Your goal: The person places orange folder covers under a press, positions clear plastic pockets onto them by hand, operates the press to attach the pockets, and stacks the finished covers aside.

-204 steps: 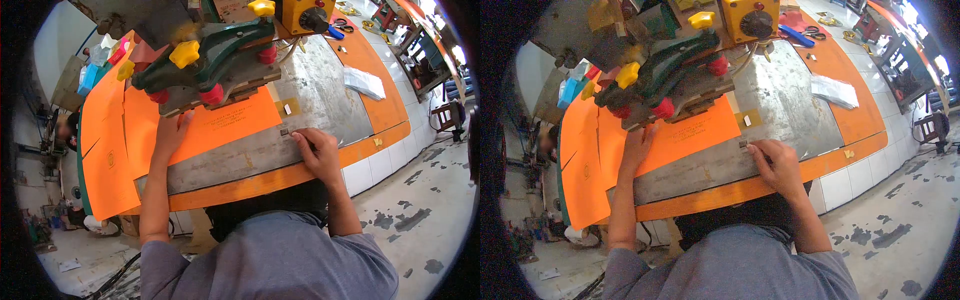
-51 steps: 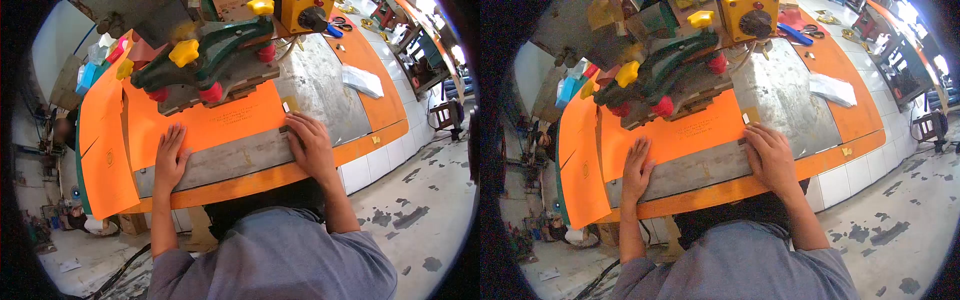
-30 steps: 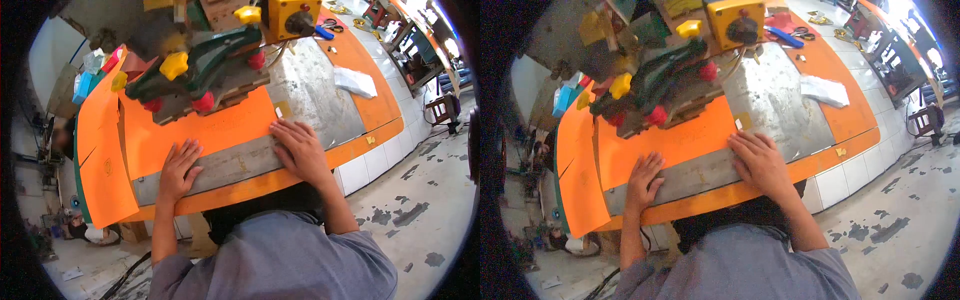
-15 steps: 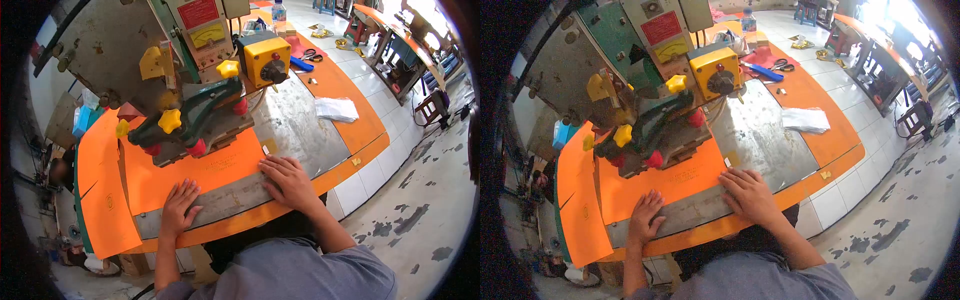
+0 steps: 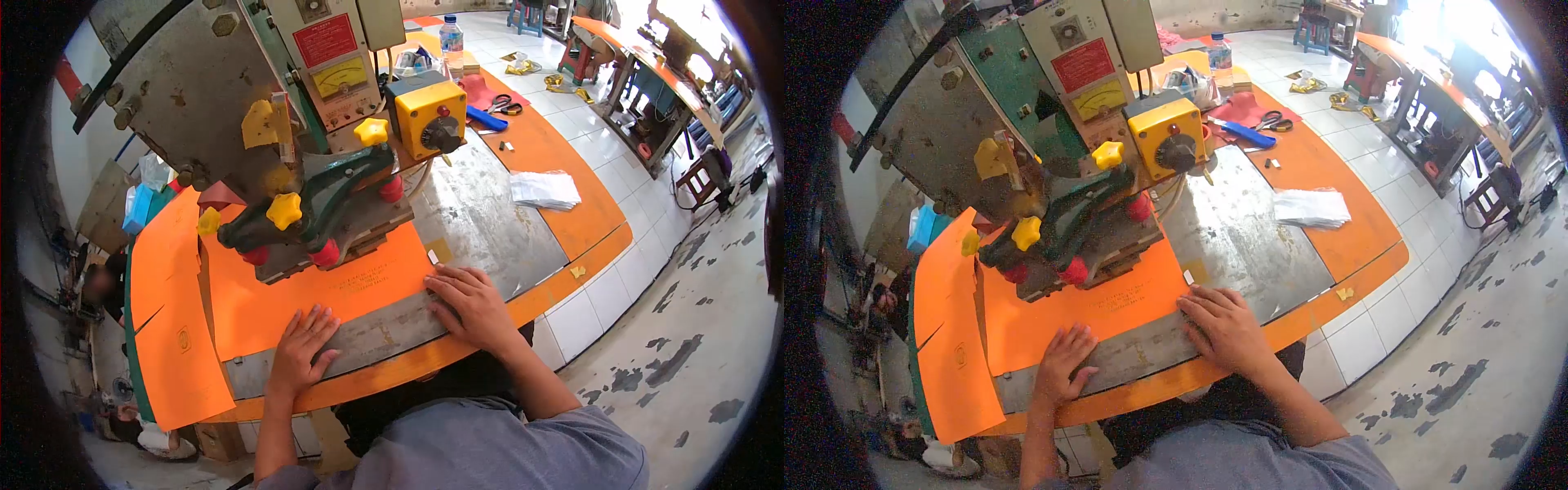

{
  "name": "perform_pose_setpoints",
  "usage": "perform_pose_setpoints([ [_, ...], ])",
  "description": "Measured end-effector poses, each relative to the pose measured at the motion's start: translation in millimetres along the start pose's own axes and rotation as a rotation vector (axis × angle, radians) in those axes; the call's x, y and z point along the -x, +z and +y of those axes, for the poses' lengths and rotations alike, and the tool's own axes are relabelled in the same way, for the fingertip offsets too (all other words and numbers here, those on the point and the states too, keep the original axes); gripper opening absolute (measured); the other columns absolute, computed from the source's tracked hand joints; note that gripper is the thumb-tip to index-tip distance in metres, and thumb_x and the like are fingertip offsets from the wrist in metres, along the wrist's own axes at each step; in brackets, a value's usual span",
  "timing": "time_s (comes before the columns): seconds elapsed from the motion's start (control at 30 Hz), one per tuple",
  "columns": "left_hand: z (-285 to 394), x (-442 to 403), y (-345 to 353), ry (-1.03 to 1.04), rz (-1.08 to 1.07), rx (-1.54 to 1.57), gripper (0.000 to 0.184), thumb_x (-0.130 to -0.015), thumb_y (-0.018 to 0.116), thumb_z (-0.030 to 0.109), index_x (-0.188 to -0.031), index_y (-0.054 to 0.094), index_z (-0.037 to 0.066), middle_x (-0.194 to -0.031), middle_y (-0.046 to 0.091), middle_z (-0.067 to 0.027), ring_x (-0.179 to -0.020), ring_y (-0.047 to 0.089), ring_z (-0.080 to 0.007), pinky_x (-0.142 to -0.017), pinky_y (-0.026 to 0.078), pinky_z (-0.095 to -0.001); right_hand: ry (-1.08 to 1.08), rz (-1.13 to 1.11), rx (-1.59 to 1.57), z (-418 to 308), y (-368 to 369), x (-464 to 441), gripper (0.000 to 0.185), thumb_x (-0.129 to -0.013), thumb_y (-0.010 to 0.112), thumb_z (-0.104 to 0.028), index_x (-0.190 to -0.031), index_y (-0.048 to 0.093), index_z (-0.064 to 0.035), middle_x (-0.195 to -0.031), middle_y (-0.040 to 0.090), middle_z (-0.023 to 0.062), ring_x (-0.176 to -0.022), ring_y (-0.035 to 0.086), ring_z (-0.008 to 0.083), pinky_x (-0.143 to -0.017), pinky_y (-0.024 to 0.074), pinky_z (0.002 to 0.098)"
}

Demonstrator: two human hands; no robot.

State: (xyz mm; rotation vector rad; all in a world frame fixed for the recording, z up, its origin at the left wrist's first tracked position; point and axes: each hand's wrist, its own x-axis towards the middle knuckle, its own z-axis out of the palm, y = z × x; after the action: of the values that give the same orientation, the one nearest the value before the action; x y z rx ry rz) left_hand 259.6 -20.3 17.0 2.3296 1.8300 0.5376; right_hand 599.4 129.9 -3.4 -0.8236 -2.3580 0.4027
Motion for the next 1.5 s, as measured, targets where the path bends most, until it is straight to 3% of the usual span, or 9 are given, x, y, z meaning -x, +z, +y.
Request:
perform_pose_setpoints([
  [0.2, 21, -12, 13, 0.095, -0.054, 0.054, 0.058, -0.100, 0.072, 0.043, -0.151, 0.066, 0.014, -0.157, 0.063, -0.0095, -0.153, 0.050, -0.0299, -0.128, 0.033, -0.0558, 0.046, 0.051, 0.001, 1, 0, 0, 0.035, -0.101, 0.071, -0.023, -0.131, 0.071, -0.0057, -0.134, 0.074, 0.0117, -0.135, 0.065, 0.0300, -0.115, 0.0469, 0.0477],
  [0.33, 51, -26, 22, 0.091, -0.109, 0.042, 0.066, -0.102, 0.069, 0.046, -0.158, 0.057, 0.014, -0.164, 0.055, -0.0143, -0.156, 0.046, -0.0305, -0.129, 0.030, -0.0567, 0.034, 0.065, -0.004, 1, -2, 1, 0.036, -0.100, 0.071, -0.023, -0.132, 0.070, -0.0055, -0.134, 0.074, 0.0122, -0.134, 0.066, 0.0302, -0.114, 0.0471, 0.0482],
  [0.53, 78, -48, 43, 0.024, -0.129, 0.090, 0.074, -0.102, 0.070, 0.042, -0.162, 0.050, 0.004, -0.171, 0.043, -0.0187, -0.161, 0.036, -0.0367, -0.130, 0.025, -0.0609, -0.042, 0.042, -0.015, 2, -2, 3, 0.039, -0.097, 0.071, -0.020, -0.133, 0.069, -0.0047, -0.136, 0.073, 0.0131, -0.139, 0.062, 0.0302, -0.116, 0.0456, 0.0493],
  [0.87, 98, -50, 56, -0.055, -0.002, 0.124, 0.068, -0.102, 0.070, 0.033, -0.159, 0.052, 0.001, -0.169, 0.044, -0.0231, -0.159, 0.037, -0.0415, -0.131, 0.026, -0.0580, 0.133, 0.135, -0.073, 1, 0, 2, 0.031, -0.096, 0.071, -0.010, -0.127, 0.071, -0.0031, -0.130, 0.074, 0.0166, -0.130, 0.066, 0.0352, -0.110, 0.0489, 0.0492],
  [1.07, 98, -49, 59, -0.051, 0.020, 0.090, 0.068, -0.100, 0.072, 0.033, -0.158, 0.053, 0.002, -0.170, 0.043, -0.0216, -0.160, 0.037, -0.0405, -0.131, 0.026, -0.0580, 0.131, 0.214, -0.041, 1, 1, -1, 0.031, -0.095, 0.070, -0.006, -0.125, 0.070, -0.0026, -0.137, 0.071, 0.0161, -0.136, 0.063, 0.0368, -0.111, 0.0479, 0.0521],
  [1.5, 99, -48, 61, -0.041, 0.049, 0.073, 0.065, -0.099, 0.073, 0.035, -0.154, 0.059, 0.003, -0.167, 0.048, -0.0209, -0.158, 0.040, -0.0402, -0.130, 0.027, -0.0587, 0.126, 0.150, 0.022, 0, 3, -1, 0.032, -0.096, 0.069, -0.005, -0.128, 0.070, -0.0048, -0.143, 0.067, 0.0162, -0.142, 0.058, 0.0378, -0.114, 0.0463, 0.0519],
])
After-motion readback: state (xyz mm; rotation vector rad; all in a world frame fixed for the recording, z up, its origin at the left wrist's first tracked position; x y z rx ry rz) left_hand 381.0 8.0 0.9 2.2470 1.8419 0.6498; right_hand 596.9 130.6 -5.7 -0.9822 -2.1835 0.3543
